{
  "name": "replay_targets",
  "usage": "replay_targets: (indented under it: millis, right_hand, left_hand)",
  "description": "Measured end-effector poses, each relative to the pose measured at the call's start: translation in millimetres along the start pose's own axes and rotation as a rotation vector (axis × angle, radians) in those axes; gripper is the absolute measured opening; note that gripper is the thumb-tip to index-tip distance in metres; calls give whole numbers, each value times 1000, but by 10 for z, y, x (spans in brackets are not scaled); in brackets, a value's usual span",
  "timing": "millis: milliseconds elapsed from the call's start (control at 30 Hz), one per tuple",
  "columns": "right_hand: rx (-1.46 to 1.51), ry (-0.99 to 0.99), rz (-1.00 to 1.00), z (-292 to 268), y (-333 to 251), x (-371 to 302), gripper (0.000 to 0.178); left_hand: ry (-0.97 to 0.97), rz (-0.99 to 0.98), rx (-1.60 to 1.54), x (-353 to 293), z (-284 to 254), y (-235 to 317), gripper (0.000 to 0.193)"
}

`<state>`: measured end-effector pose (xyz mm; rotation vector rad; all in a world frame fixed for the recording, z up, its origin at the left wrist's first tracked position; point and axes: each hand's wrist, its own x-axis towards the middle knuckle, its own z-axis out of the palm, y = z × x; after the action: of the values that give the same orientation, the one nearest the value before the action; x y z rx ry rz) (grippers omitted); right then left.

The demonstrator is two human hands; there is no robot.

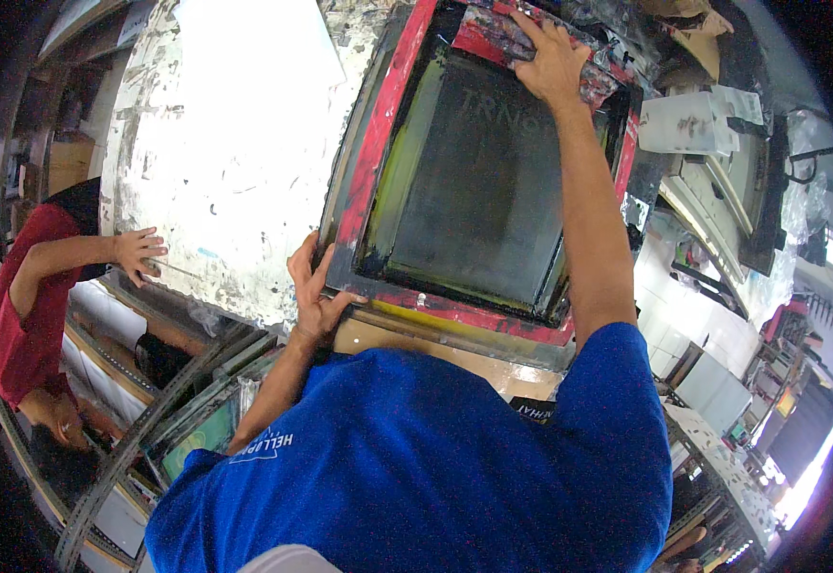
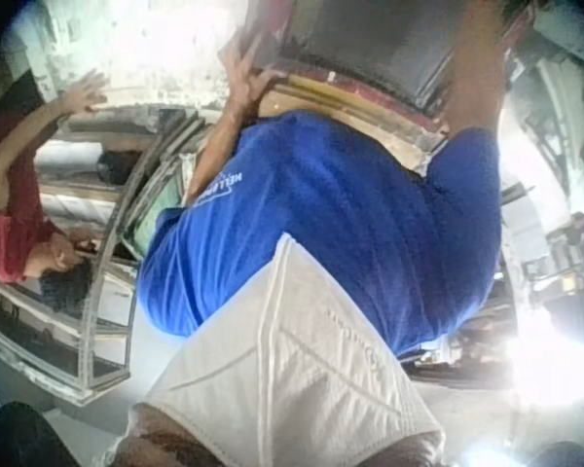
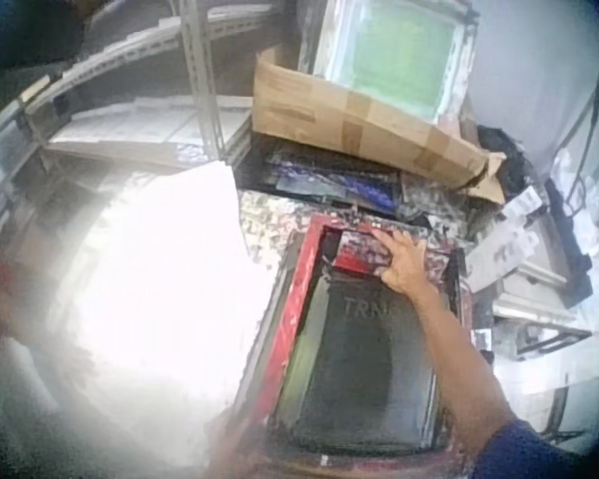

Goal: The person performs a series of screen prints on white paper by placing a sheet on the press, lowering the screen, and using a squeegee to apply ink, then lifting the screen to remove the printed sheet.

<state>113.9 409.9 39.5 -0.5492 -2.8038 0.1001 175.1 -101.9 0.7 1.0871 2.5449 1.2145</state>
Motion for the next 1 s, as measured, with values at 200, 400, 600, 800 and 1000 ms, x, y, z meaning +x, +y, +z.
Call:
replay_targets:
  millis: [200, 400, 600, 800, 1000]
  right_hand:
    - [-98, -15, 79, 39, 167, 429, 73]
    - [-25, -109, 159, 198, 246, 533, 77]
    - [-161, 78, 152, -322, -91, 225, 81]
    - [159, -135, -88, -1761, -808, -1414, 85]
    - [58, -306, -26, -2795, -1555, -2661, 81]
  left_hand:
    - [19, 1, -25, 2, -6, 23, 93]
    - [-3, 64, -6, -7, -29, 12, 96]
    - [17, -61, -80, -65, 23, 59, 96]
    - [181, -15, -205, -28, -55, 231, 90]
    - [361, -32, -390, 619, -511, 1071, 67]
